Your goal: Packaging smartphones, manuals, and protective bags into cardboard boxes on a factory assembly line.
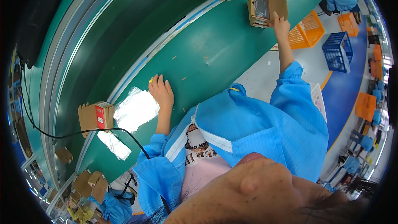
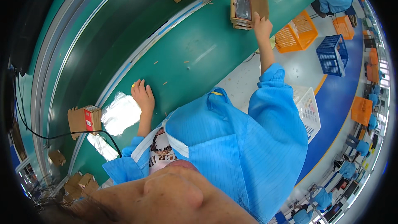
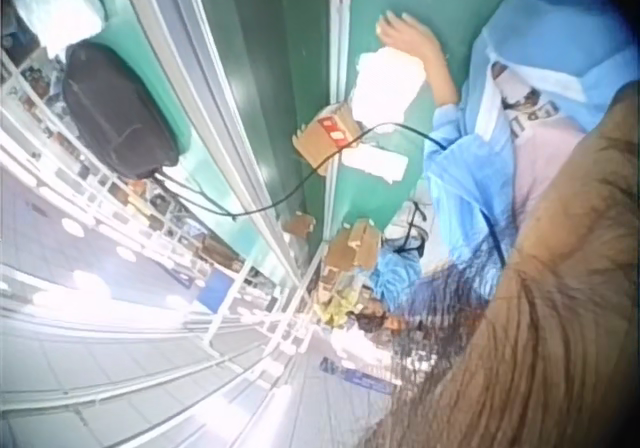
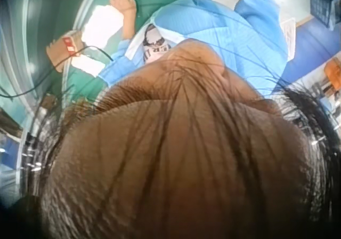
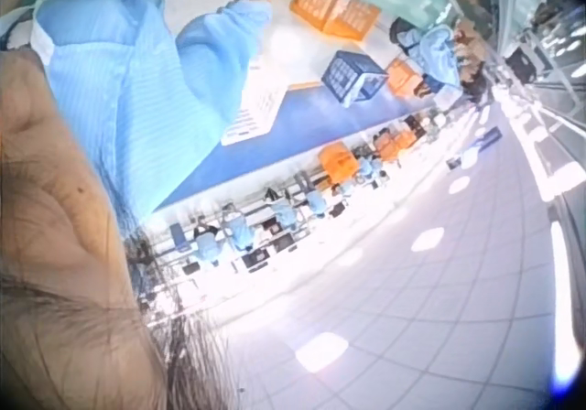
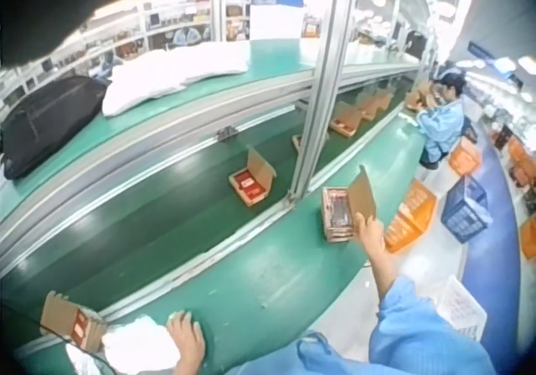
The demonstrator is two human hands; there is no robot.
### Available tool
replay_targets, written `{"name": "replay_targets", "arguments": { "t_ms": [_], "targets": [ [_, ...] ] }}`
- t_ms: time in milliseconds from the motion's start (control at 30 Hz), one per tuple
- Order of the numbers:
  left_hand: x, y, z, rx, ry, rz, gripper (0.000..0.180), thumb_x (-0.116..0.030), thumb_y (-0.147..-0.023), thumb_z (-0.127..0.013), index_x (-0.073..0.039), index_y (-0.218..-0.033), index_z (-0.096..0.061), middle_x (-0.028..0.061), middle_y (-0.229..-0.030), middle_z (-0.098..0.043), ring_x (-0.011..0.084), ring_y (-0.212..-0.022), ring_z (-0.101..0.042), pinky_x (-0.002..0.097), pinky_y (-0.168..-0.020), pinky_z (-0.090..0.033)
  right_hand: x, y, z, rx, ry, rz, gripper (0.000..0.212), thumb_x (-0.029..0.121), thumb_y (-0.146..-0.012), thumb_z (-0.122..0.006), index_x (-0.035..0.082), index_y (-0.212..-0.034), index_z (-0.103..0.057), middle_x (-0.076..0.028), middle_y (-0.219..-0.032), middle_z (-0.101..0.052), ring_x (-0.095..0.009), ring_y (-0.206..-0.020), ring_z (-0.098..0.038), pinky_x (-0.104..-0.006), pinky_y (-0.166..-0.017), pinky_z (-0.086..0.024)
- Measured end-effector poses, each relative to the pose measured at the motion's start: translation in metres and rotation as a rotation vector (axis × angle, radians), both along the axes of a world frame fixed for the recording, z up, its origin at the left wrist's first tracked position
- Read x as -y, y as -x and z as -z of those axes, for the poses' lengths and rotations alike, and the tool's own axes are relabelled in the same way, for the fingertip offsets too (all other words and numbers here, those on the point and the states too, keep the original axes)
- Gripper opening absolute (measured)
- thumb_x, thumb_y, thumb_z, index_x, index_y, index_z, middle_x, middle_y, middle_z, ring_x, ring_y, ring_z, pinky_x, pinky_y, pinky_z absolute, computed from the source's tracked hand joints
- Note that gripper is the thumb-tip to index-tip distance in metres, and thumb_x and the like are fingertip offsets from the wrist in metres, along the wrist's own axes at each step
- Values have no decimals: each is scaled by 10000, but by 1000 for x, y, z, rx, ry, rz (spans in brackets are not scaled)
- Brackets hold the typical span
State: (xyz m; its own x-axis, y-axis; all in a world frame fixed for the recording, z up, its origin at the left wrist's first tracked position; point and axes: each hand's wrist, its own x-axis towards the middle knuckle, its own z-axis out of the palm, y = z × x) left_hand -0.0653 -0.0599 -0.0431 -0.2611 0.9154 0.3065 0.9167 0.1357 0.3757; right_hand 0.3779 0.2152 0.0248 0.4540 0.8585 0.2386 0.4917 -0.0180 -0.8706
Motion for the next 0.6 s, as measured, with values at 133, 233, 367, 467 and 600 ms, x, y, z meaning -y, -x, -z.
{"name": "replay_targets", "arguments": {
  "t_ms": [133, 233, 367, 467, 600],
  "targets": [
    [6, -1, -6, 6, 25, -27, 307, -125, -850, -565, -2, -1130, -566, 169, -1220, -503, 379, -1161, -418, 468, -971, -323, 13, -31, 31, 750, 516, -191, 444, 374, -823, -687, -42, -680, -625, -81, -534, -598, -239, -608, -647, -338, -482, -497],
    [13, 5, -6, 3, 36, -62, 299, -116, -846, -566, -4, -1123, -569, 167, -1215, -505, 380, -1161, -417, 467, -965, -328, 43, -21, 53, 107, 562, 29, 434, 385, -811, -695, -43, -800, -625, -115, -671, -645, -270, -572, -620, -386, -582, -510],
    [10, 10, -9, -21, 43, -60, 293, -109, -844, -566, -6, -1119, -571, 168, -1207, -509, 381, -1158, -418, 466, -962, -328, 11, 4, 70, 191, -75, 185, 797, 395, -751, -754, -126, -1234, -393, -214, -1076, -598, -282, -963, -590, -339, -866, -454],
    [-5, 10, -15, 15, -1, 9, 274, -101, -835, -568, 1, -1089, -573, 176, -1132, -525, 371, -1067, -458, 450, -915, -359, -26, -31, 92, -335, -140, 92, 681, 339, -804, -714, -123, -1232, -457, -197, -1191, -565, -245, -1047, -554, -331, -896, -429],
    [12, 19, -9, 48, 32, -156, 275, -99, -814, -585, 25, -1058, -558, 180, -1044, -532, 356, -985, -481, 439, -852, -388, -20, -59, 93, -167, 72, 26, 489, 394, -839, -657, -87, -921, -626, -123, -848, -649, -146, -713, -591, -276, -560, -476]
  ]
}}
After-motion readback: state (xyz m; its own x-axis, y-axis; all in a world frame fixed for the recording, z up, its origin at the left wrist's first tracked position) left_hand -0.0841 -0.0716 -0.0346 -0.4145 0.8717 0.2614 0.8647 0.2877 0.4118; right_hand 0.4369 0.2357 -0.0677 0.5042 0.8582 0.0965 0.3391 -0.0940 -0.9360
